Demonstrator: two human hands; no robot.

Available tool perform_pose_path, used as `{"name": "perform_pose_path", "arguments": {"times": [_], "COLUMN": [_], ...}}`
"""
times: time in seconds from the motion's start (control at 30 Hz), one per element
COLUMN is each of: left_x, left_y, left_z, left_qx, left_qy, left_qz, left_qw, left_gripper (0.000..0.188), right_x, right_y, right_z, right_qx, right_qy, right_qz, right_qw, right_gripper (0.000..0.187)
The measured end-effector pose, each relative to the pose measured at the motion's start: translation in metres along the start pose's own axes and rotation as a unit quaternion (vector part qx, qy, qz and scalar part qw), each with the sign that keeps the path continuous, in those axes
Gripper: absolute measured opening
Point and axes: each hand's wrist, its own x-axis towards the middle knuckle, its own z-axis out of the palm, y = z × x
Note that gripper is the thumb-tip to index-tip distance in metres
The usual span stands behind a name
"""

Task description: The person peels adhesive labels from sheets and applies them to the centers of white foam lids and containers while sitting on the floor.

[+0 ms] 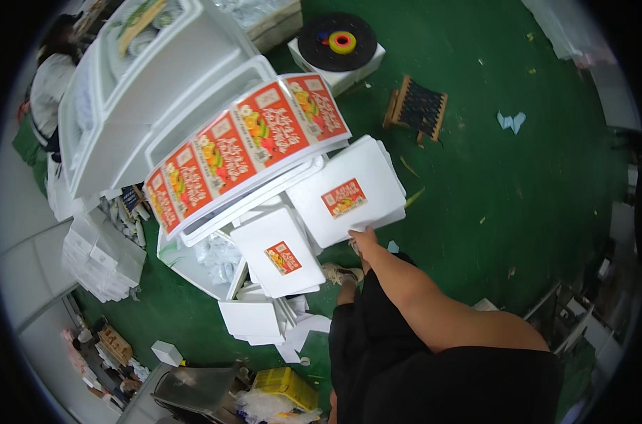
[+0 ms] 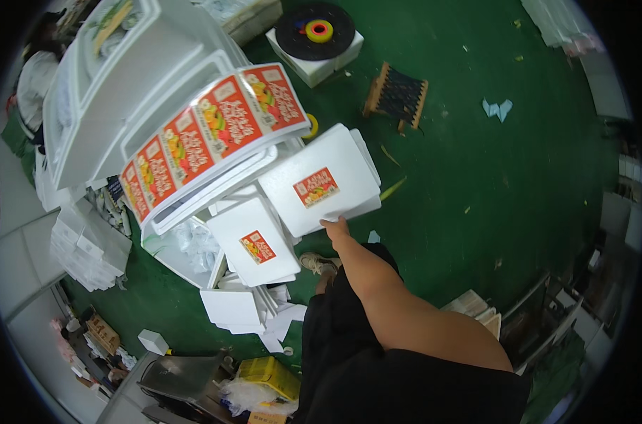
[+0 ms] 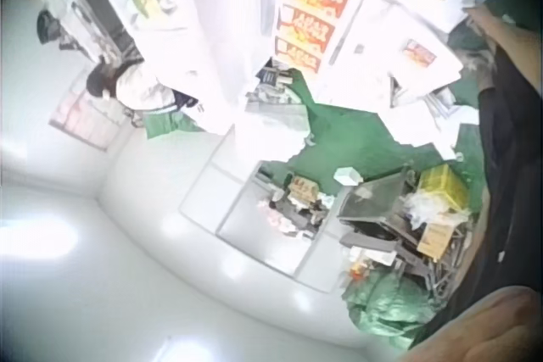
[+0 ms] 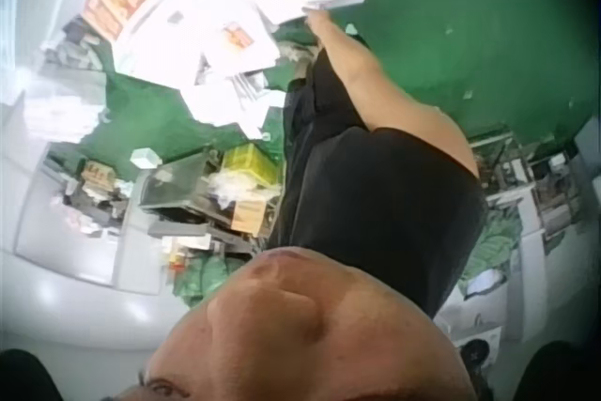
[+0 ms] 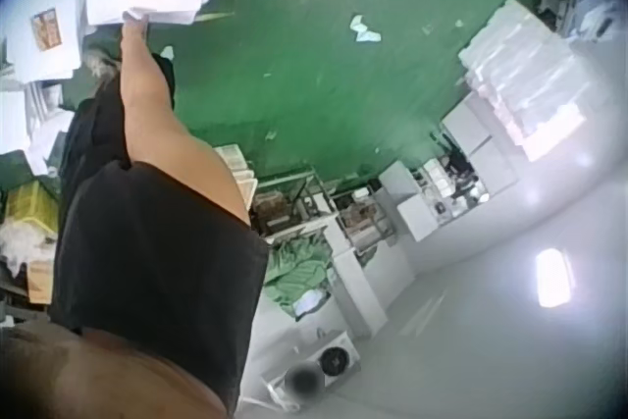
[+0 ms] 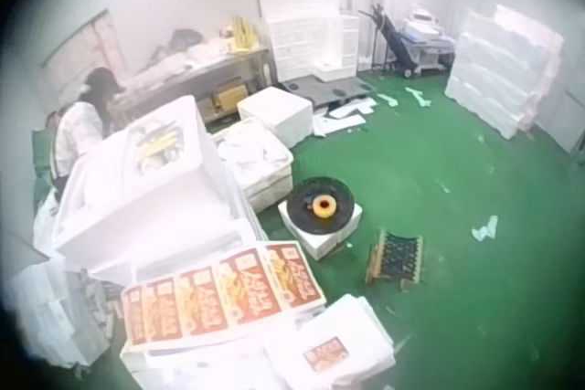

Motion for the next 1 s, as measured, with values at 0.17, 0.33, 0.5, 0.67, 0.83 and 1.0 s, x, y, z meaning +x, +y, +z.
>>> {"name": "perform_pose_path", "arguments": {"times": [0.17,0.33,0.5,0.67,0.83,1.0], "left_x": [-0.124,-0.112,-0.081,-0.072,-0.072,-0.051], "left_y": [-0.095,-0.12,-0.09,-0.083,-0.064,-0.112], "left_z": [-0.003,0.032,0.037,0.028,0.025,0.055], "left_qx": [-0.009,-0.064,-0.138,-0.125,-0.222,-0.344], "left_qy": [0.061,0.104,0.226,0.171,0.275,0.327], "left_qz": [-0.031,0.036,0.246,-0.024,-0.036,-0.028], "left_qw": [0.998,0.992,0.932,0.977,0.935,0.88], "left_gripper": [0.063,0.052,0.053,0.048,0.027,0.029], "right_x": [-0.066,-0.232,-0.293,-0.304,-0.307,-0.333], "right_y": [-0.115,-0.324,-0.375,-0.347,-0.37,-0.396], "right_z": [0.0,-0.005,0.061,0.059,0.041,0.087], "right_qx": [0.168,-0.174,-0.56,-0.487,-0.524,-0.463], "right_qy": [-0.133,-0.063,-0.121,-0.13,-0.158,-0.171], "right_qz": [-0.071,-0.729,-0.697,-0.787,-0.765,-0.81], "right_qw": [0.974,0.659,0.432,0.356,0.34,0.316], "right_gripper": [0.033,0.042,0.1,0.067,0.059,0.057]}}
